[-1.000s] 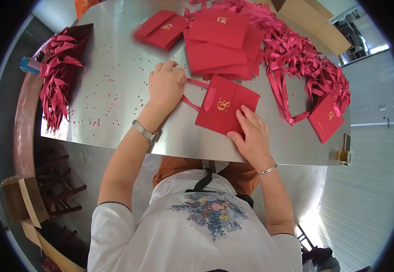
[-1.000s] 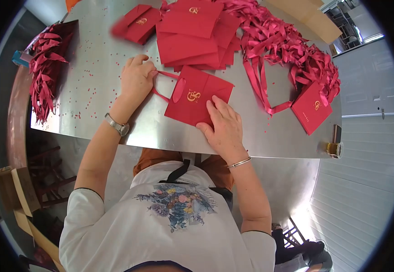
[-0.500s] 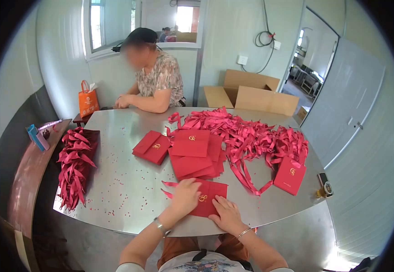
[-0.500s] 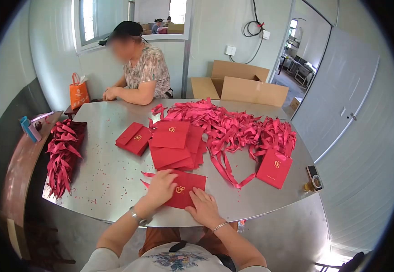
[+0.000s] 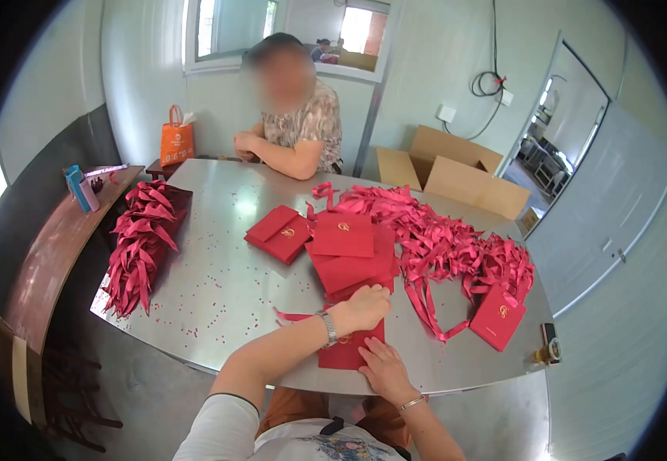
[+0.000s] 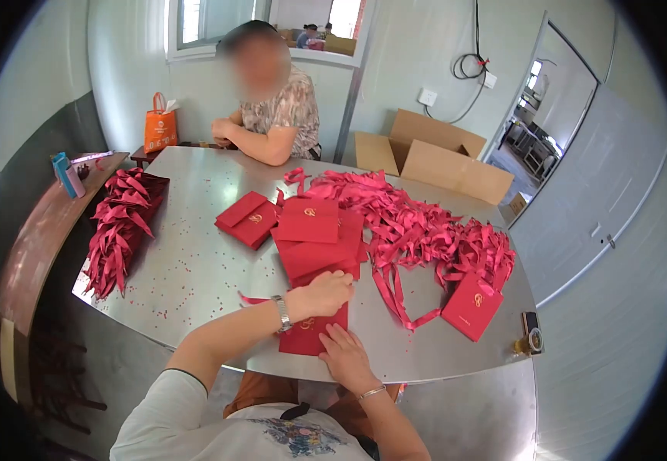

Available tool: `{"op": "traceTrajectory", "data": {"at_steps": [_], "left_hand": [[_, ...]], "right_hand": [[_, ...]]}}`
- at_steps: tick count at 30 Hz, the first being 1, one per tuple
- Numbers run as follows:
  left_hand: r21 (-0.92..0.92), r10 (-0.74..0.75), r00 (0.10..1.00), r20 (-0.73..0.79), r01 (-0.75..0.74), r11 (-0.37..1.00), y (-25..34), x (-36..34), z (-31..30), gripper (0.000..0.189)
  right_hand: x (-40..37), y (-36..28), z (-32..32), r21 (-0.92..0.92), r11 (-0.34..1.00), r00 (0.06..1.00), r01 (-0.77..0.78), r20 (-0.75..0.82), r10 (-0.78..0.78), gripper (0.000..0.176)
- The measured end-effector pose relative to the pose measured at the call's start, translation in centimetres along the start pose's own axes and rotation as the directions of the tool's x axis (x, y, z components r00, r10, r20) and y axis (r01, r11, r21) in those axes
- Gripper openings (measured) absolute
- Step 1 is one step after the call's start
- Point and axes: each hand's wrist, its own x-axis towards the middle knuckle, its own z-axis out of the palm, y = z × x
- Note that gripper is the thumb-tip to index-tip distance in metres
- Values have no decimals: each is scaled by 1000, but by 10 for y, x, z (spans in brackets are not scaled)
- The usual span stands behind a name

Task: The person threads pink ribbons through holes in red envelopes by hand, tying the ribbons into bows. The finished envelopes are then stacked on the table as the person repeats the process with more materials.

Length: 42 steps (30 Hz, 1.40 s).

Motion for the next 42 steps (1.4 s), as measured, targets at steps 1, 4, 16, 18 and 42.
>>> {"op": "traceTrajectory", "data": {"at_steps": [1,4,16,18,42], "left_hand": [[-2,-19,1000,4,19,1000,4,-3,-5,17],[-23,-94,979,183,100,995,7,-16,-7,20],[-427,-235,933,273,336,840,1,-47,-14,52],[-422,-279,905,321,401,813,3,-45,-21,55],[-268,-70,996,54,82,960,83,-163,-58,45]], "right_hand": [[-3,-1,-2,20,999,999,36,25,-37,45],[-14,-6,-9,2,997,993,74,96,-74,42],[-27,-4,-17,100,994,998,52,41,-57,37],[-29,-3,-17,103,994,998,47,24,-50,38],[-10,190,-59,-3,633,553,-774,-492,673,21]]}}
